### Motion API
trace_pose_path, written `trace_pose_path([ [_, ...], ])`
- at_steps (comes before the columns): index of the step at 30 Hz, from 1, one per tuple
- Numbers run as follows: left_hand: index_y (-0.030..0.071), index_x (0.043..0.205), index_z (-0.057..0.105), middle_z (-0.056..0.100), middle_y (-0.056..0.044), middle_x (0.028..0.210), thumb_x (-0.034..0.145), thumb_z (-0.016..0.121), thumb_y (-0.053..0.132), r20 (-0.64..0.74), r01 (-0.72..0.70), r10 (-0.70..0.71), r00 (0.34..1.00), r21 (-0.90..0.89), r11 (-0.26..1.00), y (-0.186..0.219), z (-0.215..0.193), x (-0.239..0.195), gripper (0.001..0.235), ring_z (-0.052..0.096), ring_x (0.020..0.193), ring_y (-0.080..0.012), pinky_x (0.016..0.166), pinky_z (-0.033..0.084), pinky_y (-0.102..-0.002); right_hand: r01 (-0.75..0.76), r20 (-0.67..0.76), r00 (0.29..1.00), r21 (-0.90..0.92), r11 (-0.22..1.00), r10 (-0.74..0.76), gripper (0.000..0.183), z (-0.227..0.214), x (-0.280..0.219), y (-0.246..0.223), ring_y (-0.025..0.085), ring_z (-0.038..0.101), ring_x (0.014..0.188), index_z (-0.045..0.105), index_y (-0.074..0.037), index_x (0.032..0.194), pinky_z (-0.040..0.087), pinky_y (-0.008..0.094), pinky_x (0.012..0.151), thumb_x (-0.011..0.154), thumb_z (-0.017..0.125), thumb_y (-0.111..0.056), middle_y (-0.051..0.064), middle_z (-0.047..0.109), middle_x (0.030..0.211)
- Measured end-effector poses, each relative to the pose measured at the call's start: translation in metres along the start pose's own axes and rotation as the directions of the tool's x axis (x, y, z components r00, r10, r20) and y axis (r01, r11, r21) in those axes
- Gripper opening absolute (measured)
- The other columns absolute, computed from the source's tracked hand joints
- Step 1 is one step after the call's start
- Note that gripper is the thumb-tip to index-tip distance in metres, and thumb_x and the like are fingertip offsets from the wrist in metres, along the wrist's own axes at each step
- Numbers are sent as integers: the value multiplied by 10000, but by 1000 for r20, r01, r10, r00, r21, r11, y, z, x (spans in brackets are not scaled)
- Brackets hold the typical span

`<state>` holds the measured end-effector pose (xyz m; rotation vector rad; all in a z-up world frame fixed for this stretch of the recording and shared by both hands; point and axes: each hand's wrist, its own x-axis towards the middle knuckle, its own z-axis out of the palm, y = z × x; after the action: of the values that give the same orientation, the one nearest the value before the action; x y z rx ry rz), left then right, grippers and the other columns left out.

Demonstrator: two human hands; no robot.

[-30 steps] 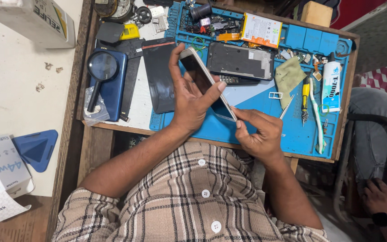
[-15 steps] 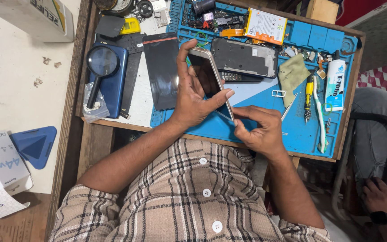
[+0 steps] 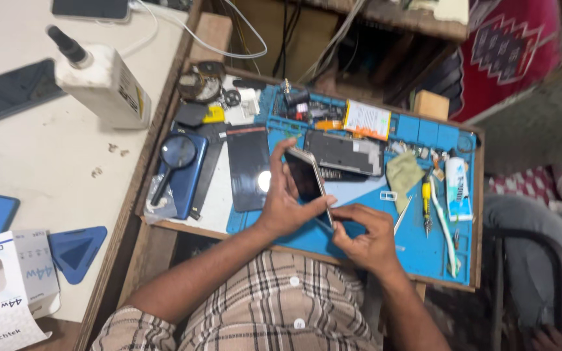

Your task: The person cleans the back of a gold smartphone using a toothbrush and a cloth. They wipe the camera area and the back cover, then place the phone on the workbench.

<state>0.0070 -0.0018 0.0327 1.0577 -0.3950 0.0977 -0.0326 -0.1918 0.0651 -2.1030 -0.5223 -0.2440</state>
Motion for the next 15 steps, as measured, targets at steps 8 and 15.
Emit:
trace_pose_path([
  [8, 163, 1606, 129, 442, -131, 1458, 945, 768, 25, 71, -64, 65, 995, -20, 998, 3, -1, -4, 930, 485, 1389, -213, 1198, 433, -369, 40, -107, 994, 54, 998, -34, 210, 9, 3, -6, 163, 753, 809, 753, 35, 1016, 583, 259, 742, 825, 731, -48, 117, 773, 896],
  [15, 165, 1636, 127, 470, -120, 1442, 936, 704, 42, 193, -49, 44, 980, 21, 999, 5, -8, -9, 916, 517, 1363, -195, 1176, 443, -338, 114, -201, 975, 73, 991, -97, 201, 13, 10, -8, 136, 725, 752, 742, 46, 1036, 584, 247, 707, 858, 723, -46, 118, 752, 881],
])
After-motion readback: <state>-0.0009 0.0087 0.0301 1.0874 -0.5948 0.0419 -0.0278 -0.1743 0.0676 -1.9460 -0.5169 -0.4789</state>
